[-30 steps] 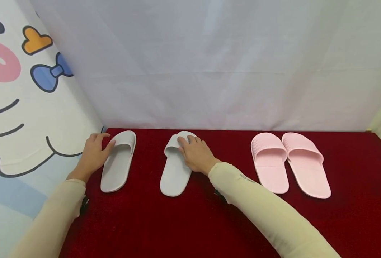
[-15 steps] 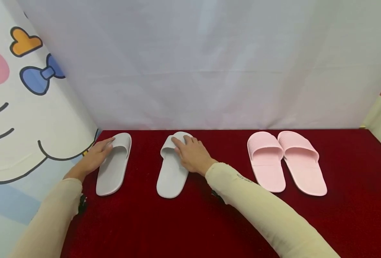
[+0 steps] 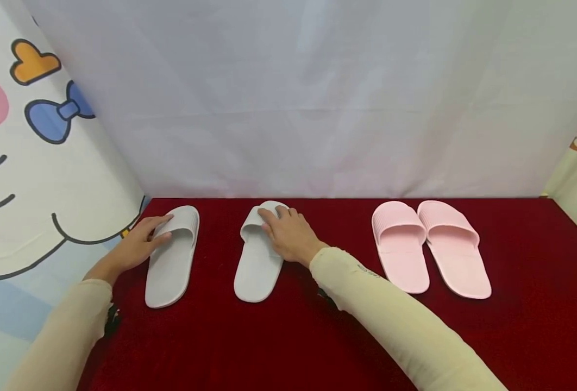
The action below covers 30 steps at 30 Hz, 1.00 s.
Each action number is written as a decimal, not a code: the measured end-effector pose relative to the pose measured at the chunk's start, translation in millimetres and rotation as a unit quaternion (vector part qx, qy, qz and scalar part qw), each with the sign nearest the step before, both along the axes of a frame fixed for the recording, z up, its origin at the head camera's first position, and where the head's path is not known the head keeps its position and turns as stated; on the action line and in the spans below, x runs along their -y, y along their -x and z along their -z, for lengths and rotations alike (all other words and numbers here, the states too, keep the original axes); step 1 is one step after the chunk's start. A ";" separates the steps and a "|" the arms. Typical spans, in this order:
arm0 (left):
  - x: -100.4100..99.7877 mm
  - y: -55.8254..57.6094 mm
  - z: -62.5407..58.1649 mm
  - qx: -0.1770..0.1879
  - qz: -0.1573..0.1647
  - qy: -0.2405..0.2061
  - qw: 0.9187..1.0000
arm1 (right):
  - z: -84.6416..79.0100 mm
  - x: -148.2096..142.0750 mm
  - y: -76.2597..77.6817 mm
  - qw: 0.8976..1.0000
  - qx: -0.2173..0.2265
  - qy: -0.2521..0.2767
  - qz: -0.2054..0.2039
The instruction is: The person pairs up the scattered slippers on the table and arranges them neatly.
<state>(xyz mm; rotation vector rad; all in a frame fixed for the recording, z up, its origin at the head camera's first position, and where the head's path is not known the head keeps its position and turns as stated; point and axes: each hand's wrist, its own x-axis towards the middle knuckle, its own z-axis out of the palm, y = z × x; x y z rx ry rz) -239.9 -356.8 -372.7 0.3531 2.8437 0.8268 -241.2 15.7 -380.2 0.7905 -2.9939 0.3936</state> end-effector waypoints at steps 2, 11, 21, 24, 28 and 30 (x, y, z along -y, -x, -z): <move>-2.0 -1.6 -1.3 -0.003 0.001 0.007 1.000 | 0.0 -0.2 -0.2 1.000 0.002 0.000 0.001; -10.3 -9.7 -9.7 -0.016 0.013 0.037 0.999 | 0.3 1.3 0.2 1.000 -0.004 0.008 -0.005; -11.8 -17.8 -7.1 -0.030 0.032 0.018 0.999 | 4.6 1.4 0.8 1.000 -0.008 0.002 -0.006; -12.3 -20.3 -7.4 -0.029 0.034 0.012 0.999 | 4.3 0.5 0.7 1.000 -0.014 0.000 -0.012; -14.6 -22.0 -8.6 -0.030 0.042 0.003 0.999 | 4.1 -0.9 0.9 1.000 -0.018 0.001 -0.011; -16.0 -22.4 -9.3 -0.035 0.046 0.002 0.998 | 6.0 -2.0 0.9 1.000 -0.021 0.011 -0.011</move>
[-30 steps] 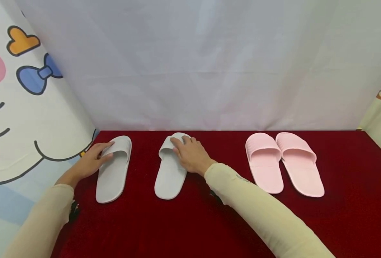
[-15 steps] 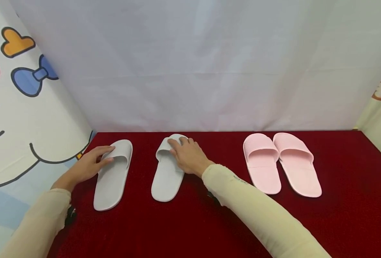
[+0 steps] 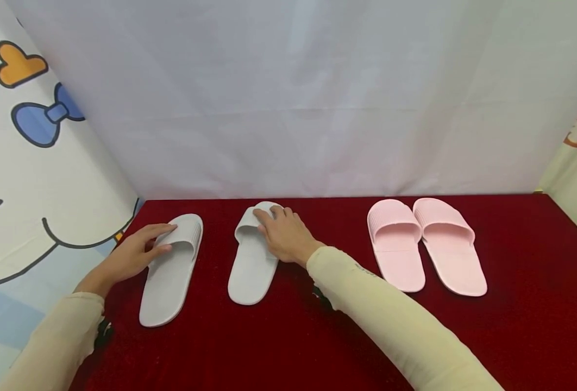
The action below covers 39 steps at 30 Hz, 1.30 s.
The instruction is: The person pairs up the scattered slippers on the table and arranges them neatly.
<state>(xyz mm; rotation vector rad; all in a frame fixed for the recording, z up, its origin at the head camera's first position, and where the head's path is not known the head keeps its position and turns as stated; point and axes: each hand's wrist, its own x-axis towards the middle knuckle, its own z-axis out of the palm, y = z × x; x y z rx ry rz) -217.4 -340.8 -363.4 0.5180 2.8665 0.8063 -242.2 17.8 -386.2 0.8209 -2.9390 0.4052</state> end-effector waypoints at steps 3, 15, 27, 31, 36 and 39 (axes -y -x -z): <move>-1.2 -0.7 -0.4 -0.010 0.003 0.003 1.000 | 3.8 -0.6 -0.3 1.000 -0.009 0.020 0.004; -14.9 -4.2 -2.1 -0.037 0.023 0.003 0.999 | -11.5 10.0 -0.9 0.989 -0.010 -0.047 -0.139; -27.8 -14.0 -0.3 -0.065 0.043 0.010 0.997 | -7.2 13.5 -4.8 0.985 0.011 -0.048 -0.168; -30.1 -14.3 1.4 -0.071 0.037 0.019 0.997 | -7.3 16.6 -9.0 0.986 0.001 -0.043 -0.163; -34.4 -15.7 2.2 -0.071 0.027 0.017 0.997 | -8.8 16.8 -12.3 0.986 -0.024 -0.045 -0.156; -36.7 -17.4 3.8 -0.060 0.019 0.011 0.998 | -9.2 18.1 -14.2 0.986 -0.025 -0.036 -0.162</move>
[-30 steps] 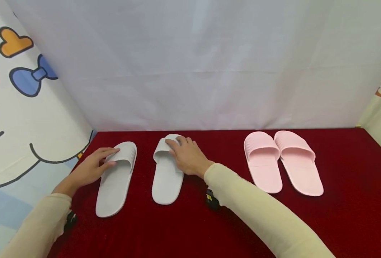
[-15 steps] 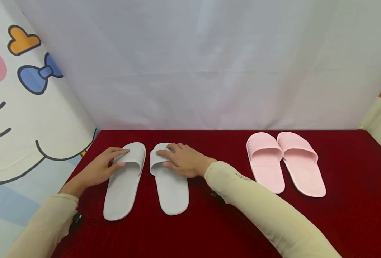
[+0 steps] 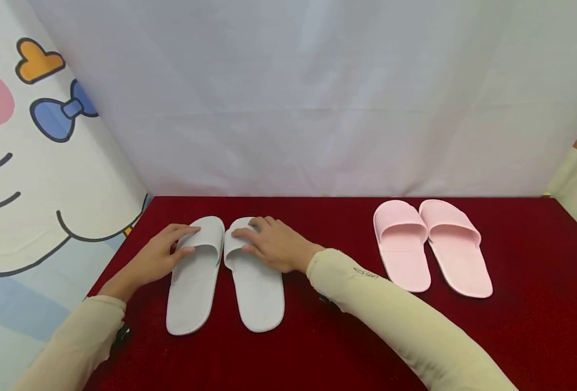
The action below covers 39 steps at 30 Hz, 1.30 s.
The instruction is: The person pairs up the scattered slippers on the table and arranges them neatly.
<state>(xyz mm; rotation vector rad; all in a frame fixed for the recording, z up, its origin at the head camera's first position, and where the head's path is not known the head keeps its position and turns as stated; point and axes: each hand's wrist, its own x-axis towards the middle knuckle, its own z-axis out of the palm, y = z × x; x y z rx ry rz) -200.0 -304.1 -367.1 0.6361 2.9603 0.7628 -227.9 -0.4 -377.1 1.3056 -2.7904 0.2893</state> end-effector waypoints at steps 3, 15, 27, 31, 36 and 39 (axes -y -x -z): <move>-4.0 -0.7 0.7 0.005 -0.002 0.000 1.000 | -0.2 -0.5 -2.0 1.000 0.006 0.007 -0.002; -22.6 -4.3 -4.8 -0.020 0.018 -0.003 1.000 | -1.9 -14.4 -5.3 0.999 0.008 0.027 0.027; -35.8 -4.8 -4.5 -0.016 0.021 0.000 1.000 | -4.5 -27.5 -5.0 0.998 0.030 0.030 0.041; -42.7 -2.4 -6.5 -0.020 0.022 0.000 1.000 | -4.8 -34.1 -3.7 0.998 0.031 0.038 0.044; -54.3 -0.4 -9.4 -0.021 0.023 0.000 1.000 | -5.6 -43.8 -1.1 0.998 0.030 0.040 0.041; -61.7 2.9 -9.4 -0.020 0.021 0.002 1.000 | -7.5 -50.1 0.4 0.998 0.035 0.042 0.045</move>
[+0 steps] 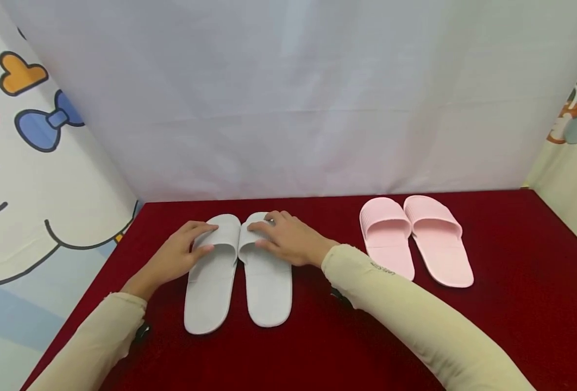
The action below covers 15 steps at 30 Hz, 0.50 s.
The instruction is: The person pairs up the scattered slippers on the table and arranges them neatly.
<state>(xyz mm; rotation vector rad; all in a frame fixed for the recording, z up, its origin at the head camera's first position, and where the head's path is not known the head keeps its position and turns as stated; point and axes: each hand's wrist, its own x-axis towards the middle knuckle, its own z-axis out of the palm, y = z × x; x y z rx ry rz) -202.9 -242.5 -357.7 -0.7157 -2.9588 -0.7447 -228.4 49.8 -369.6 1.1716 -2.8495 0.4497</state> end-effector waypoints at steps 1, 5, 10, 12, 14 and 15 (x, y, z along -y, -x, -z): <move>-2.6 1.4 0.1 0.000 -0.001 0.000 1.000 | -0.8 -2.1 0.6 1.000 0.001 -0.001 0.001; -14.1 8.4 0.8 -0.002 0.004 -0.006 1.000 | -3.5 -12.2 2.8 1.000 0.006 -0.003 0.009; -29.7 15.5 2.0 0.007 -0.001 -0.009 1.000 | -4.3 -26.2 6.2 1.000 0.009 0.004 0.008; -35.8 18.3 3.0 0.009 -0.002 -0.009 1.000 | -3.7 -31.9 7.7 1.000 0.007 0.007 0.009; -42.0 20.7 4.2 0.011 0.000 -0.007 1.000 | -2.7 -37.8 9.1 1.000 0.005 0.009 0.009; -44.8 22.0 5.1 0.012 0.000 -0.005 1.000 | -2.0 -40.7 9.8 1.000 0.004 0.009 0.010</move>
